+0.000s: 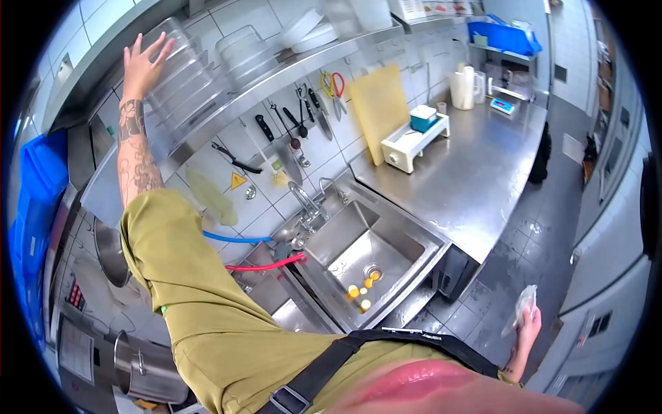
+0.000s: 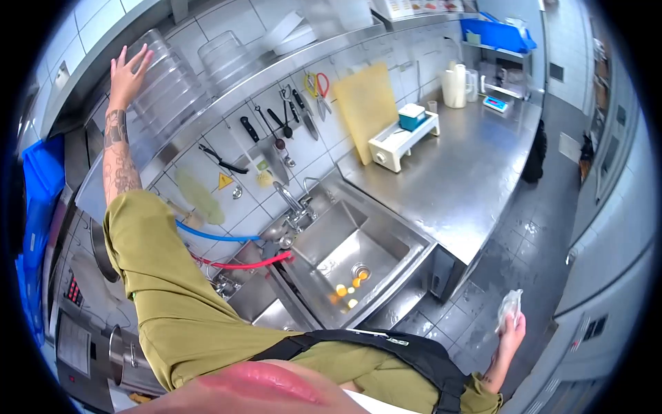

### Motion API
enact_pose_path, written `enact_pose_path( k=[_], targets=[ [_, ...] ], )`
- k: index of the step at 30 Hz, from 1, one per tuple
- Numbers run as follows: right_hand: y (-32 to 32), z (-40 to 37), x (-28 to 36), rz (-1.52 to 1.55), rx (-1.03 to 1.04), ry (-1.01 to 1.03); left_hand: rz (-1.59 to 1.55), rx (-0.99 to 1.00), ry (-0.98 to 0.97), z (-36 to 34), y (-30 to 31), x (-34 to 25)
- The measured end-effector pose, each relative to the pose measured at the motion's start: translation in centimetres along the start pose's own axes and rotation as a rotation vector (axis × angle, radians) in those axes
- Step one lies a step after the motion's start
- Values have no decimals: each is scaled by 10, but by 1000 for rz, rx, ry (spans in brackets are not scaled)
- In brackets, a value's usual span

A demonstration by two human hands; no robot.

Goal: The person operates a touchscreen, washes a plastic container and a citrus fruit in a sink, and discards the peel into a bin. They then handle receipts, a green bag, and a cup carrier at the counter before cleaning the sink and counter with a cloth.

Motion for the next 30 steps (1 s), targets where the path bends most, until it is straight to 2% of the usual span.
enact_pose_path(
  k=[2,3,4,6,7,8,10,11,12,13,14,15,16,17,18,19,20,21,22,23,24,25,26,27,28,29,30],
  targets=[
    [-26,32,-13,-23,100,-21,-184,42,29,8,4,-4],
    [-43,49,-10,-67,163,-41,-165,-47,-2,7,-6,3],
    [-59,66,-4,-124,226,-58,-71,-52,203,-10,13,-16],
    [-108,94,7,-205,370,-6,40,-271,26,-39,30,-35],
    [-129,114,-8,-262,486,82,-98,-292,40,-60,49,-60],
    [-157,126,-13,-215,540,56,-240,-285,-27,-85,69,-89],
    [-220,128,-3,-261,739,146,-387,-220,1,-168,104,-164],
    [-248,132,-8,-265,929,287,-520,-101,0,-217,114,-197],
    [-273,127,-12,-214,1030,317,-553,139,-1,-267,128,-237],
    [-295,118,-16,-156,1123,144,-543,448,92,-333,129,-263],
    [-314,110,-22,-178,1176,167,-593,737,283,-398,134,-293],
    [-327,102,-33,-149,1262,65,-657,947,537,-487,144,-316],
    [-338,86,-42,-116,1345,-35,-708,1148,831,-593,173,-337],
    [-350,70,-49,-162,1420,-86,-587,1472,1027,-685,221,-361],
    [-359,52,-55,-208,1496,-130,-600,1543,1148,-720,278,-384],
    [-367,33,-70,-275,1590,-123,-515,1516,1212,-782,346,-410],
    [-374,6,-80,-282,1679,-129,-456,1669,1550,-789,403,-430],
    [-377,-30,-81,-304,1749,-156,-372,1629,1780,-825,469,-454],
    [-381,-70,-81,-330,1834,-185,-186,1732,2086,-820,515,-469],
    [-381,-116,-89,-299,1911,-206,-127,1760,2088,-861,564,-502],
    [-371,-161,-99,-277,1988,-239,-192,1508,2040,-973,642,-579],
    [-363,-207,-120,-250,2096,-289,-25,1231,2366,-980,672,-604],
    [-348,-263,-122,-274,2176,-348,-312,671,2668,-971,696,-619],
    [-330,-314,-131,-286,2313,-375,-204,342,2920,-994,718,-643],
    [-311,-372,-139,-273,2442,-404,166,-185,3115,-964,729,-644],
    [-295,-425,-134,-315,2546,-419,404,-409,3201,-946,750,-654],
    [-270,-481,-137,-332,2682,-395,257,-265,3152,-964,764,-673]
  ],
)
Point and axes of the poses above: each hand's wrist, its own z-axis towards the middle knuckle, its own y-axis out of the back of the hand, x = y × z, the point moved 4 cm from there along z, towards the middle knuckle, and after that the axes turned 8 degrees about y, right-handed, at the moved point
